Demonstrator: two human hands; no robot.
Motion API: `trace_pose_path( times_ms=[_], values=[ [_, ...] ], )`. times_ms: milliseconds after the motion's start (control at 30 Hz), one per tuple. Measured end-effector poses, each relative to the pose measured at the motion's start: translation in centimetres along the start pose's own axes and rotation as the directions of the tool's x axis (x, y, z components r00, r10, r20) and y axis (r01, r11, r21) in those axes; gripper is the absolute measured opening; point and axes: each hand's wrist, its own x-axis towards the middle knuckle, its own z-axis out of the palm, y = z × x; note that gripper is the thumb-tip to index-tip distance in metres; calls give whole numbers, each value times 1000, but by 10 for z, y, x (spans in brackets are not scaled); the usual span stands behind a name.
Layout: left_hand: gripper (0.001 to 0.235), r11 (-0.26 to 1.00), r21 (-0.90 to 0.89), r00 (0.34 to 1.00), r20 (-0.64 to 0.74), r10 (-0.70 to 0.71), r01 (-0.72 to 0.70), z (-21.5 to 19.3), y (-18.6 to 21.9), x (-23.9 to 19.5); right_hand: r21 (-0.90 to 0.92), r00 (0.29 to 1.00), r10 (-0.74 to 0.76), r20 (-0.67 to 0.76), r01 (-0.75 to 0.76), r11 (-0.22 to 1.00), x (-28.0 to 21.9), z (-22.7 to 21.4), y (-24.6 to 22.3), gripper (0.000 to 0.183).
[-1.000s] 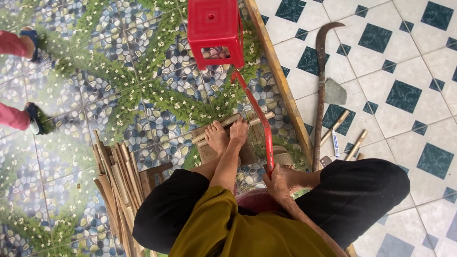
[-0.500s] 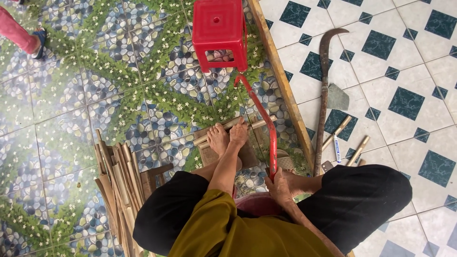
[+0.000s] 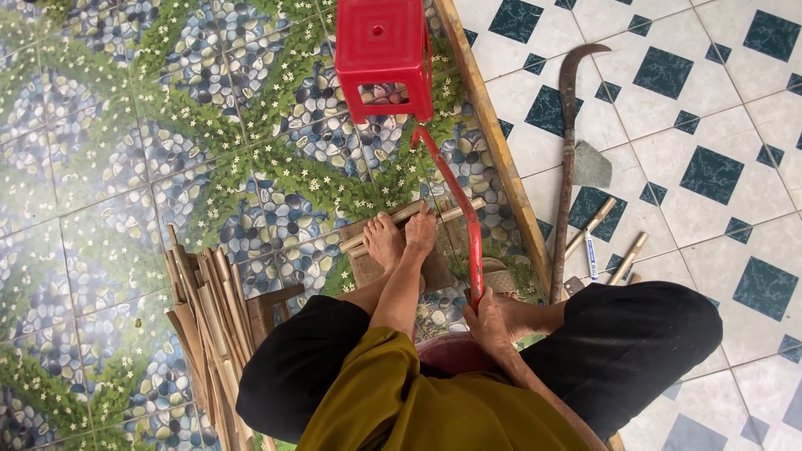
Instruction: The person sits on the floor and uses a red bow saw to cut a bamboo stick that is held in place by their feet. They maintain a steady back-and-forth sawing motion throughout the clip.
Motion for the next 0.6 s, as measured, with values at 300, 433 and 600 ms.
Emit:
trace_pose_path(
  times_ms=[300, 433, 600],
  values=[
    [41, 930, -360, 975, 167, 147, -78, 12, -1, 3, 17, 1000, -9, 16, 8, 1000, -7, -12, -8, 42],
    [47, 869, -495, 961, 242, 133, 5, -21, -4, -4, 211, 999, 4, 46, -14, 977, -11, -21, -14, 39],
    [41, 658, -734, 965, 258, 47, 165, -46, -7, -13, 246, 996, -20, 81, -1, 969, -9, -13, -6, 57]
  ],
)
